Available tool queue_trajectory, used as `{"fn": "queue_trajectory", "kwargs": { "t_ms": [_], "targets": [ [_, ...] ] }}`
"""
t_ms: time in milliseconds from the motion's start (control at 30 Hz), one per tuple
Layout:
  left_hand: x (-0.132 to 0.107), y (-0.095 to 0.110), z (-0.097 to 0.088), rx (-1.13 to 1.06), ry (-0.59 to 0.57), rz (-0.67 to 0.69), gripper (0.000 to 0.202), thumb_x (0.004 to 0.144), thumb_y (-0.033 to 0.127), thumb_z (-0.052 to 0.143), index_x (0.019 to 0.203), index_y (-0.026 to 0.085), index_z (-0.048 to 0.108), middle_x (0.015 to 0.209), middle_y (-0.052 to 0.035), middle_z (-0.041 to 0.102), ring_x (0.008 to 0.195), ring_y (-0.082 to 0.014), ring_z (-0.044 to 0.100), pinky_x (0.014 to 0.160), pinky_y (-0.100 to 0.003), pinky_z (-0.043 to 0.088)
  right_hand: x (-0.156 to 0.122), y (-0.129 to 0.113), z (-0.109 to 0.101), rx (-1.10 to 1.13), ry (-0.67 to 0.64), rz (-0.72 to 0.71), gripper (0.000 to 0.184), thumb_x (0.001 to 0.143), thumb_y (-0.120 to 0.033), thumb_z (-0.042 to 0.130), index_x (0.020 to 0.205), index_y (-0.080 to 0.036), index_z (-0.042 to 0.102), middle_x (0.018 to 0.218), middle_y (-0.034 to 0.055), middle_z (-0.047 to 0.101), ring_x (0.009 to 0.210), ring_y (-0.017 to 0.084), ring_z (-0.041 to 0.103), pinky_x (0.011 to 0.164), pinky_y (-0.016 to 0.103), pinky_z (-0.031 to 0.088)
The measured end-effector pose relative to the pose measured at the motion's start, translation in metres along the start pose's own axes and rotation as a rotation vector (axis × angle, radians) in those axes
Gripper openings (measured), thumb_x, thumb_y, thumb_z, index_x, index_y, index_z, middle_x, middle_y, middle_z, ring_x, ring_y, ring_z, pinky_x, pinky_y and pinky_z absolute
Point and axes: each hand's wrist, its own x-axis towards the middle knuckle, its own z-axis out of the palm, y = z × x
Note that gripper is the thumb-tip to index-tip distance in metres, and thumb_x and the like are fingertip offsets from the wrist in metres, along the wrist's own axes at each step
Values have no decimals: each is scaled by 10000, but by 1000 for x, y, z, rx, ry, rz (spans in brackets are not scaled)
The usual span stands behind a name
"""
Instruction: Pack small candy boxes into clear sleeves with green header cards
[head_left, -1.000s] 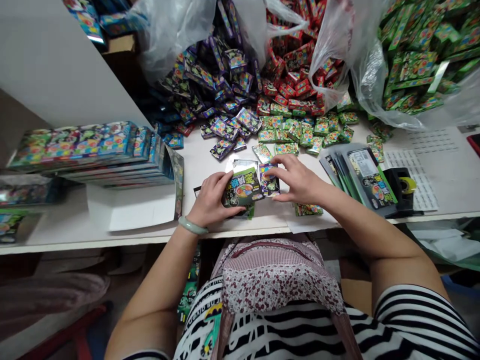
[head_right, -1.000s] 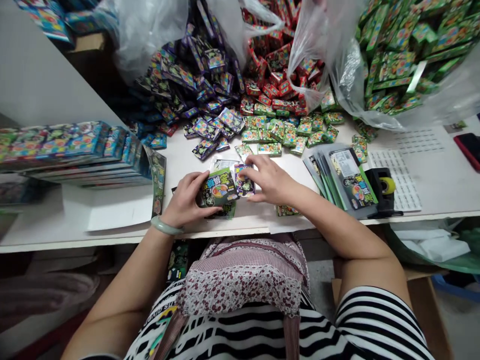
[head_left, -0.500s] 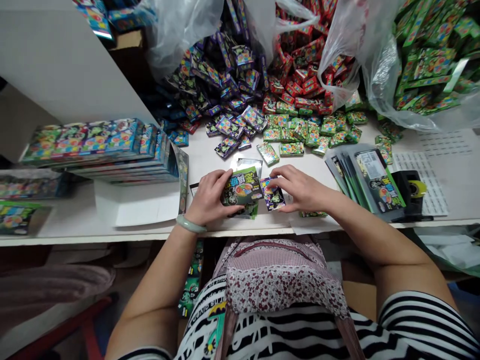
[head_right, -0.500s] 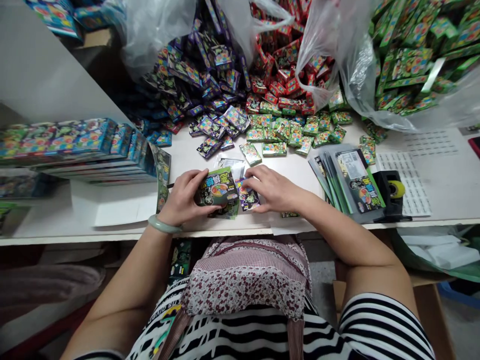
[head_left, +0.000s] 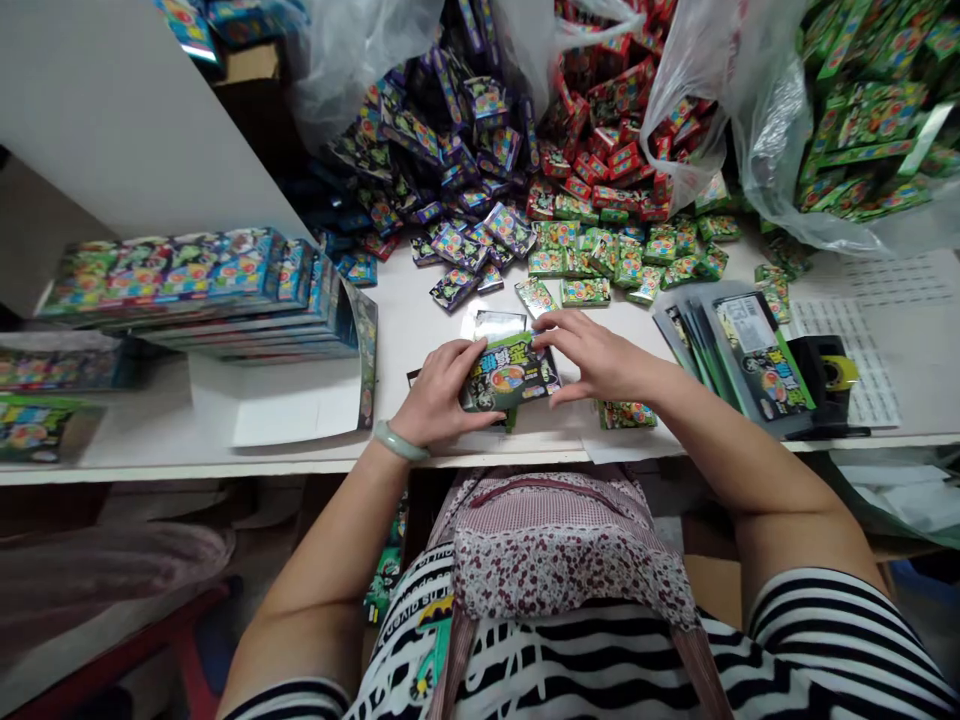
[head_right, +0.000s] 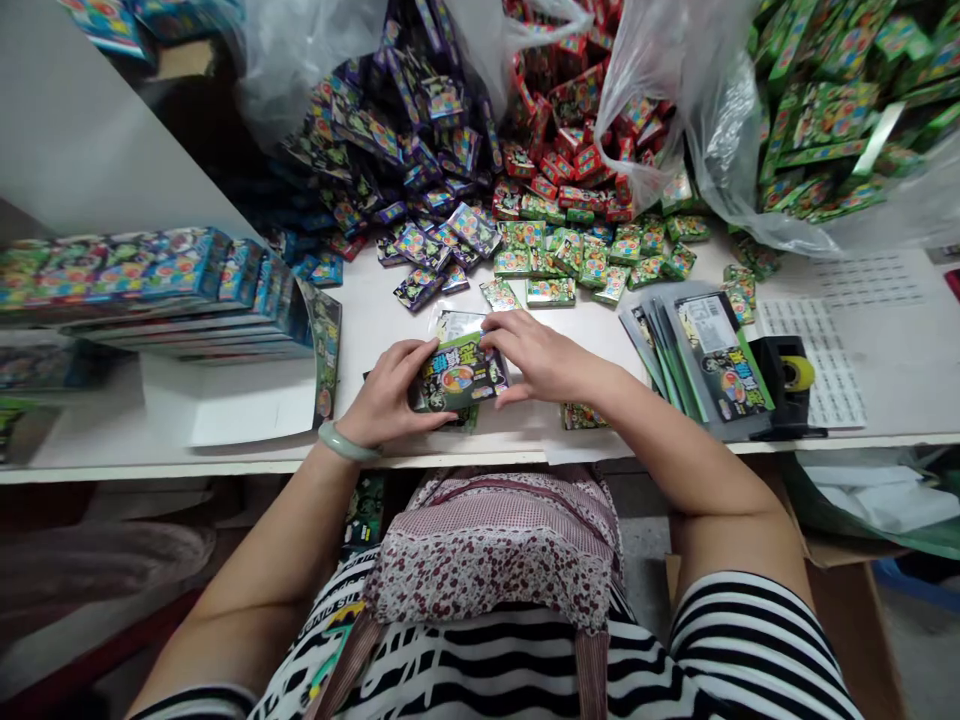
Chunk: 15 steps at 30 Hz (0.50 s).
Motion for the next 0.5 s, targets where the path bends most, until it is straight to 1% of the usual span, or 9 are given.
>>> {"fn": "queue_trajectory", "kwargs": {
  "t_ms": [67,100,167,233,300,367,433,467,500],
  "targets": [
    [-1,0,2,4,23,-24,976,731,600,746,1512,200,318,1292,-170,515,1186,-339,531,1001,-501,470,1,2,10,69,95,18,752,760,-609,727,1351,-219,471,1381,159,496,1291,321,469,1059,526,443],
    [-1,1,3,16,36,-42,970,730,601,746,1507,197,327,1286,-171,518,1182,-342,532,1000,-508,469,1,1,15,92,150,47,762,774,-629,702,1372,-226,454,1363,154,522,1276,314,488,1055,523,444],
    [-3,1,6,40,54,-67,964,727,605,746,1497,192,340,1279,-173,521,1180,-347,530,1000,-518,466,-1,-4,25,104,222,126,644,862,-591,624,1375,-238,462,1258,133,612,1186,299,555,1014,520,461],
    [-3,2,10,40,49,-63,970,725,609,746,1497,190,335,1282,-173,520,1182,-344,530,1001,-514,467,-4,-11,33,102,215,185,468,948,-494,538,1345,-248,508,1148,112,677,1081,286,607,948,504,483],
    [-3,3,14,21,37,-56,985,723,615,745,1504,193,317,1291,-171,515,1187,-337,530,1002,-505,471,-7,-13,36,129,231,208,381,980,-413,494,1321,-251,543,1101,96,706,1036,272,632,911,477,492],
    [-3,3,14,5,48,-70,999,722,618,745,1512,195,304,1299,-171,511,1196,-337,525,1013,-511,463,-3,-7,33,177,374,248,353,979,-377,499,1300,-245,567,1060,81,720,997,249,651,890,439,500],
    [-5,2,10,-8,63,-76,1006,724,612,747,1520,190,299,1299,-176,509,1197,-340,523,1018,-517,459,16,6,27,203,517,266,321,967,-366,525,1248,-235,607,1016,69,727,939,228,662,866,409,504],
    [-7,3,7,-22,62,-63,1012,723,610,749,1524,189,296,1297,-178,510,1195,-342,525,1018,-519,459,32,14,25,200,527,242,299,959,-366,542,1209,-232,633,1010,68,730,924,224,663,858,402,504],
    [-11,3,3,-44,56,-42,1021,721,608,753,1530,193,288,1296,-177,513,1194,-343,527,1016,-519,461,53,21,24,184,486,193,275,950,-364,559,1168,-229,658,1014,67,733,925,224,662,861,399,501]
  ]
}}
